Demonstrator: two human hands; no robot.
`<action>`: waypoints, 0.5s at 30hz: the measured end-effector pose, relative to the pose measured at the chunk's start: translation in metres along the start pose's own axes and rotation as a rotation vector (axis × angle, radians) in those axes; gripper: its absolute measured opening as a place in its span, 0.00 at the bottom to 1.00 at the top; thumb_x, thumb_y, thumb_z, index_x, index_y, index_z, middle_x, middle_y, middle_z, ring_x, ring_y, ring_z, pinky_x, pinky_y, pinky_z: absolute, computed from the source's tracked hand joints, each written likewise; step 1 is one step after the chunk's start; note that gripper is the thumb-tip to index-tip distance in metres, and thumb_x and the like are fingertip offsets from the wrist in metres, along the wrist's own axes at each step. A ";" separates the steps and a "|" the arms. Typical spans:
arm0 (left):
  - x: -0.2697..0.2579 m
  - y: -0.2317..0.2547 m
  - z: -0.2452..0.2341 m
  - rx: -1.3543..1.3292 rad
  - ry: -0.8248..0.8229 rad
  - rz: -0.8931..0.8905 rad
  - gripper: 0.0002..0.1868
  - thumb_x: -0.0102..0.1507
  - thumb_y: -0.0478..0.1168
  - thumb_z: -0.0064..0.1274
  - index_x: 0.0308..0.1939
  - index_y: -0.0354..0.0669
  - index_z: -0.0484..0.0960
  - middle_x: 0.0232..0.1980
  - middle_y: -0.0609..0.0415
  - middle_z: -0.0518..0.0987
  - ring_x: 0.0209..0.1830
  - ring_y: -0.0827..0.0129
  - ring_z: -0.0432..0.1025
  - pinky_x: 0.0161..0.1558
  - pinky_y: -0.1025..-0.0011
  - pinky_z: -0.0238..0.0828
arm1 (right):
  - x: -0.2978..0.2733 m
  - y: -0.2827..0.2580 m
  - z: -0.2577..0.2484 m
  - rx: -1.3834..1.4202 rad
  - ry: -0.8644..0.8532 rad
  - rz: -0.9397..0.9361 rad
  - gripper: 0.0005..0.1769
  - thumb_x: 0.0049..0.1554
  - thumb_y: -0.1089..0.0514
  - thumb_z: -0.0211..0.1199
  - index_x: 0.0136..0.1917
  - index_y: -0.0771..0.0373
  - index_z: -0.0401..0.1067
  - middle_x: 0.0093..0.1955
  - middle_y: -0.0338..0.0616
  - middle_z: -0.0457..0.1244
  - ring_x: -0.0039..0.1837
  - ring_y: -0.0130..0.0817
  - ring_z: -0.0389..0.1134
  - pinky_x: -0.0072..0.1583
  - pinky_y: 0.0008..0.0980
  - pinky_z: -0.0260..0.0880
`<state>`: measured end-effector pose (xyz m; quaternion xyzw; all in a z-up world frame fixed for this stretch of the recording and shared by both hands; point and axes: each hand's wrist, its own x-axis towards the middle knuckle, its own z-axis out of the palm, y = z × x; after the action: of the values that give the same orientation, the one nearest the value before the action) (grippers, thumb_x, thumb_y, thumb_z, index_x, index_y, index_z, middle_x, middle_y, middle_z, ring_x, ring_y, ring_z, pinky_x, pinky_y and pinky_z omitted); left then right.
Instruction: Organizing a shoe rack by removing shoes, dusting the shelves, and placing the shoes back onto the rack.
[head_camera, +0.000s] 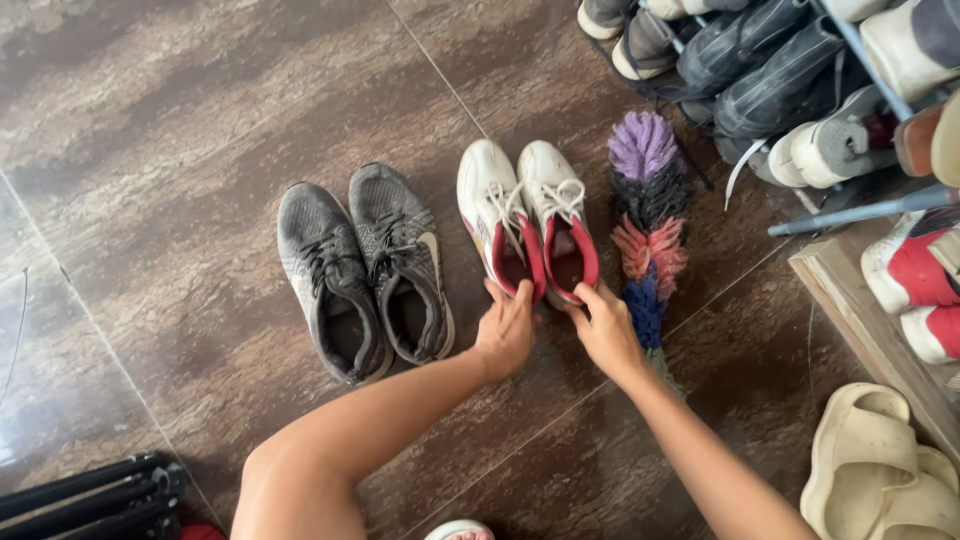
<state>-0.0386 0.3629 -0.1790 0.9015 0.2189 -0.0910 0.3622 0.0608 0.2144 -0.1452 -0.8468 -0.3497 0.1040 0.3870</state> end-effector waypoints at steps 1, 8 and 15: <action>-0.003 0.001 0.004 0.012 -0.049 -0.015 0.28 0.62 0.35 0.56 0.61 0.44 0.59 0.67 0.03 0.45 0.42 0.29 0.75 0.47 0.54 0.77 | -0.004 0.001 -0.001 -0.033 -0.007 -0.004 0.13 0.53 0.67 0.67 0.51 0.66 0.70 0.51 0.58 0.67 0.52 0.61 0.70 0.48 0.48 0.69; -0.014 0.013 -0.007 -0.030 0.036 0.056 0.25 0.59 0.32 0.54 0.57 0.46 0.63 0.66 0.17 0.61 0.42 0.38 0.76 0.43 0.51 0.76 | -0.014 -0.022 -0.035 -0.020 0.033 -0.040 0.14 0.54 0.66 0.66 0.53 0.65 0.69 0.55 0.58 0.66 0.53 0.62 0.69 0.48 0.50 0.69; -0.035 0.077 -0.031 0.006 0.002 0.242 0.19 0.64 0.43 0.56 0.53 0.45 0.66 0.44 0.33 0.78 0.41 0.39 0.76 0.39 0.46 0.71 | -0.043 -0.049 -0.127 -0.192 0.013 0.030 0.11 0.56 0.57 0.66 0.51 0.61 0.72 0.57 0.52 0.67 0.48 0.61 0.70 0.46 0.50 0.71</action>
<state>-0.0335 0.3232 -0.0979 0.9224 0.1087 -0.0461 0.3677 0.0603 0.1338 -0.0275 -0.8859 -0.3430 0.0703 0.3045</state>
